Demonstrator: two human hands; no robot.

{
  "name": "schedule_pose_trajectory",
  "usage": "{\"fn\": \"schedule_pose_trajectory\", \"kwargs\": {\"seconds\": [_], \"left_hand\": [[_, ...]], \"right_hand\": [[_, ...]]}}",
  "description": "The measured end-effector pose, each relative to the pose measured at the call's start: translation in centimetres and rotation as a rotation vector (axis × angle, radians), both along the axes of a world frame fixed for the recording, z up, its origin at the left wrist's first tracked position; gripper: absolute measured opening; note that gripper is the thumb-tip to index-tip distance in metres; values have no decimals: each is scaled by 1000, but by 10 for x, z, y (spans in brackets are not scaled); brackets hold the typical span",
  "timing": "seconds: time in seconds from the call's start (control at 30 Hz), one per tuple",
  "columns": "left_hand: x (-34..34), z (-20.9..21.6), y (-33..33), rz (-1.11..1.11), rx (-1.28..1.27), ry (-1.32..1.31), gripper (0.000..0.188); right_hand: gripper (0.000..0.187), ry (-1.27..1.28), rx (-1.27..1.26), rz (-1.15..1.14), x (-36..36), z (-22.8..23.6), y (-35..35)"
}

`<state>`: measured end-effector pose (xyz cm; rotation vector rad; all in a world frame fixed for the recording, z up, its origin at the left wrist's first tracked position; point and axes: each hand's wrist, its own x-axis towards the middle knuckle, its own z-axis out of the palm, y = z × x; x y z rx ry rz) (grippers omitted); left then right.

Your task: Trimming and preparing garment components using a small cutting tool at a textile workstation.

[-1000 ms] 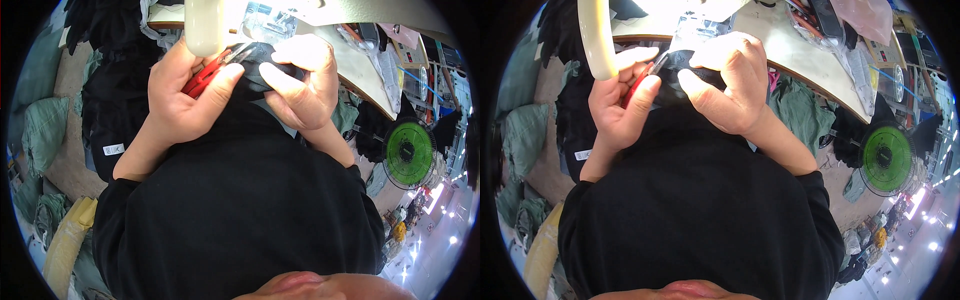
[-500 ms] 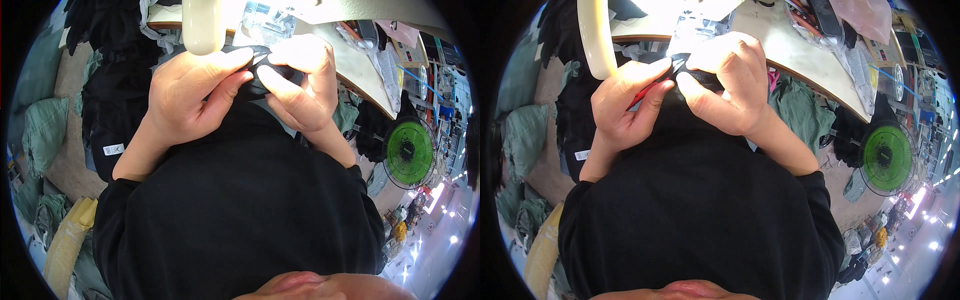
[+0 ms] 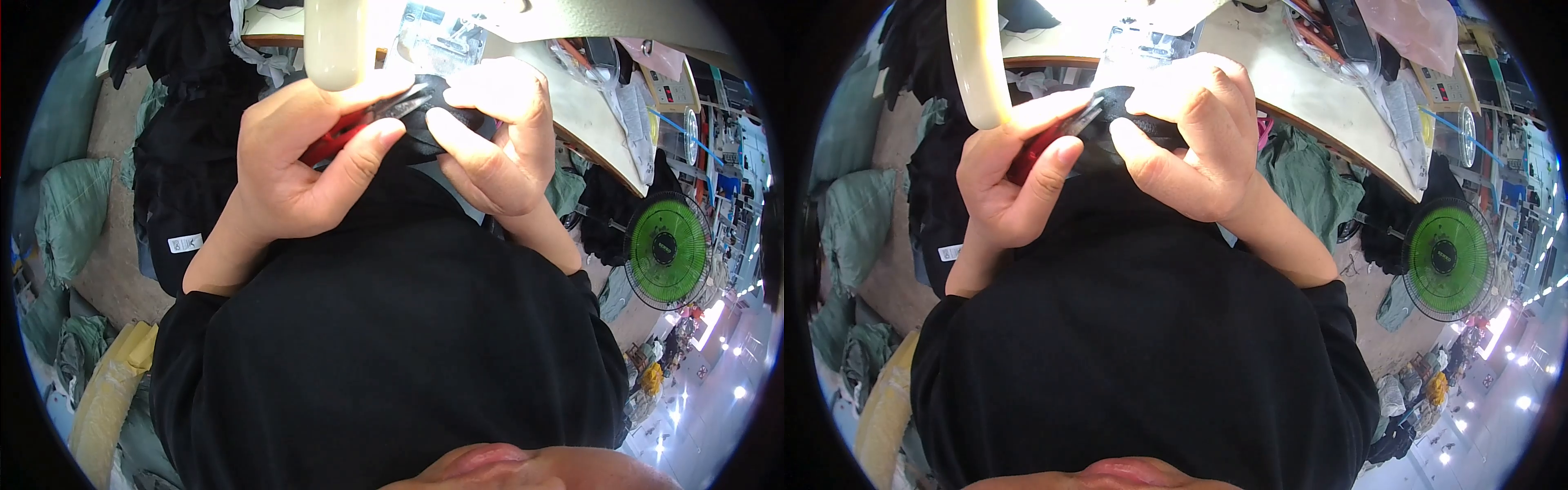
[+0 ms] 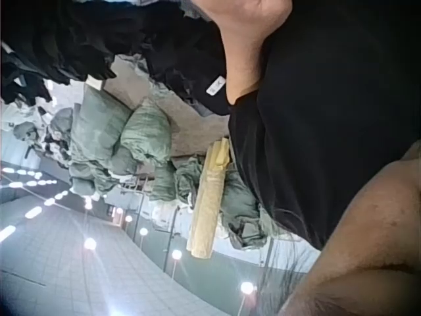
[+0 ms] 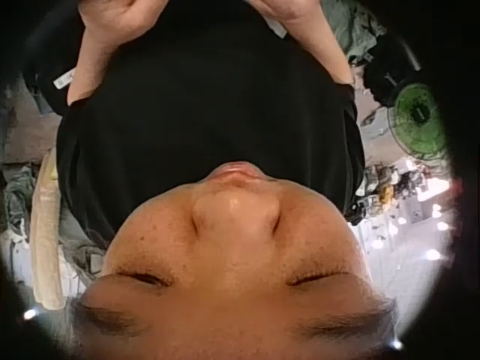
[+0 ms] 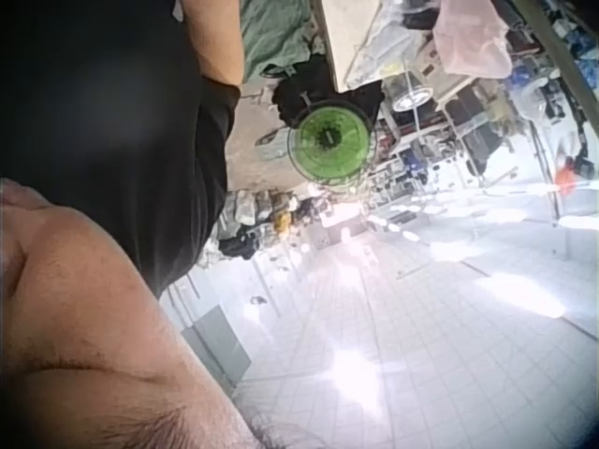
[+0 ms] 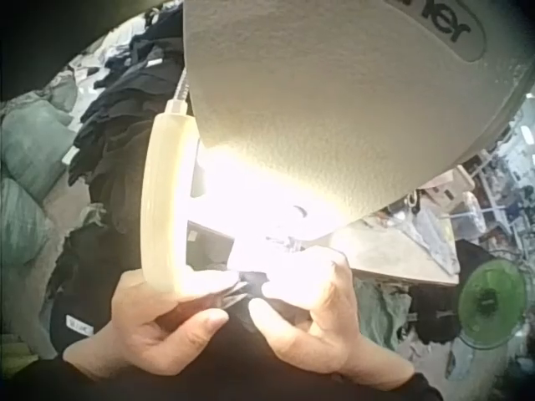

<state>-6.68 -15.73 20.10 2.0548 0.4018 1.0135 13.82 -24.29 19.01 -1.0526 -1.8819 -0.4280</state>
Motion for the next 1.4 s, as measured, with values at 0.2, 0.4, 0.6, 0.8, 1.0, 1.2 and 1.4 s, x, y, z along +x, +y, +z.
{"fn": "schedule_pose_trajectory", "kwargs": {"seconds": [0.2, 0.4, 0.6, 0.8, 1.0, 1.2, 1.4], "left_hand": [[1, 3, 0, -60, 18, 81, 30], [1, 6, 0, -77, 20, 90, 29], [1, 9, -2, -74, -7, 122, 28], [4, 3, 0, -74, 3, 42, 26], [-1, -7, -6, -155, -504, -22, 19], [-1, -5, -6, -193, -645, -62, 19], [1, -7, -1, -102, -256, -22, 21]], "right_hand": [[43, -71, -105, 54, 7, 2, -9], [42, -66, -94, 50, 7, 1, -10], [41, -68, -94, 58, 7, 1, -10], [41, -69, -86, 53, 5, -1, -11], [43, -57, -82, 70, 6, 1, -8], [44, -42, -102, 85, 8, 2, -8], [43, -52, -99, 89, 8, 2, -8]]}}
